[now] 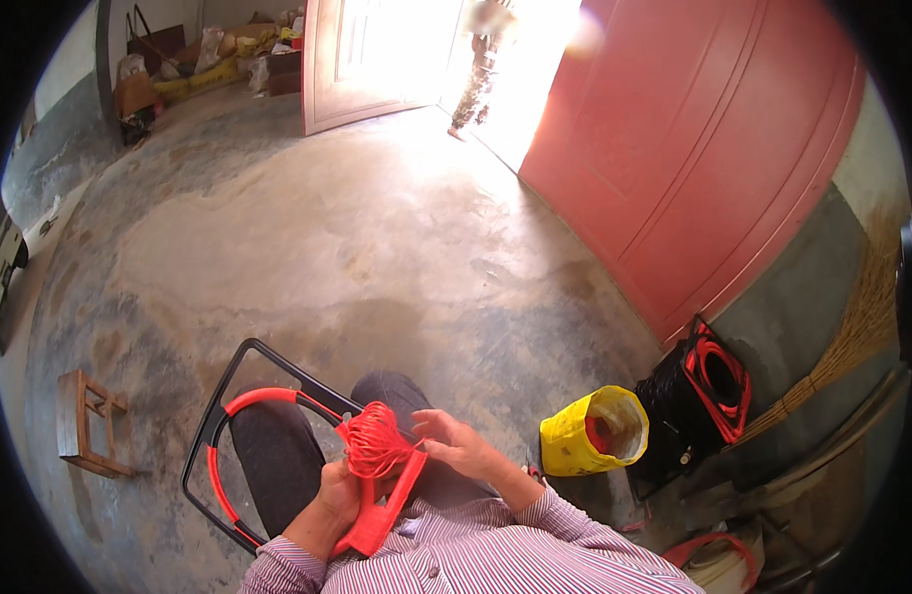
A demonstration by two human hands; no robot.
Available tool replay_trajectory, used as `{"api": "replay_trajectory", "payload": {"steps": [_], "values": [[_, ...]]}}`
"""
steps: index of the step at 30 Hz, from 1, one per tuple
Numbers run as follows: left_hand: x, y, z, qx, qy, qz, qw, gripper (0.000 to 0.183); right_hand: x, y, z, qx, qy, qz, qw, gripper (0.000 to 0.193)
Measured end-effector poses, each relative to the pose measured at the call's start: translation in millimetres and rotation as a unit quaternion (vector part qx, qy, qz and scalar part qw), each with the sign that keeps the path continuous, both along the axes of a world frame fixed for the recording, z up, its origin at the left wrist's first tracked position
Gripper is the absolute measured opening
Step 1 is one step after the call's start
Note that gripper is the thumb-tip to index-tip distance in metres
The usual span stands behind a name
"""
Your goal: Tying red nylon string around a red plastic hoop for manual assembly.
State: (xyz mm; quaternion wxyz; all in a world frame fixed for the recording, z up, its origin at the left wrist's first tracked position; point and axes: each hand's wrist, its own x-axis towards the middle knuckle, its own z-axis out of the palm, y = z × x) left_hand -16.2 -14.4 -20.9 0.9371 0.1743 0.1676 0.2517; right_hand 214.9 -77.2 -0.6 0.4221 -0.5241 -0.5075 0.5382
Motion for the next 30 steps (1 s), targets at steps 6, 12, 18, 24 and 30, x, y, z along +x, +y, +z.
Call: {"api": "replay_trajectory", "payload": {"steps": [6, 12, 18, 24, 30], "values": [[1, 0, 4, 0.001, 0.002, -0.008, 1.000, 0.055, 0, -1, -12, -0.006, 0.117, -0.074, 0.990, 0.057], [0, -3, 8, -0.002, 0.030, -0.027, 0.999, 0.060, 9, -3, -9, -0.008, 0.202, -0.216, 0.955, 0.057], [5, 2, 10, 0.006, -0.004, -0.044, 0.999, 0.062, 15, 6, 5, -0.049, 0.435, -0.292, 0.850, 0.047], [1, -2, 32, -0.006, 0.045, -0.017, 0.999, 0.059, -35, 4, 5, 0.011, 0.442, -0.174, 0.880, 0.043], [12, 7, 9, -0.011, 0.015, -0.037, 0.999, 0.064, 31, -9, 8, 0.066, 0.405, -0.241, 0.879, 0.024]]}}
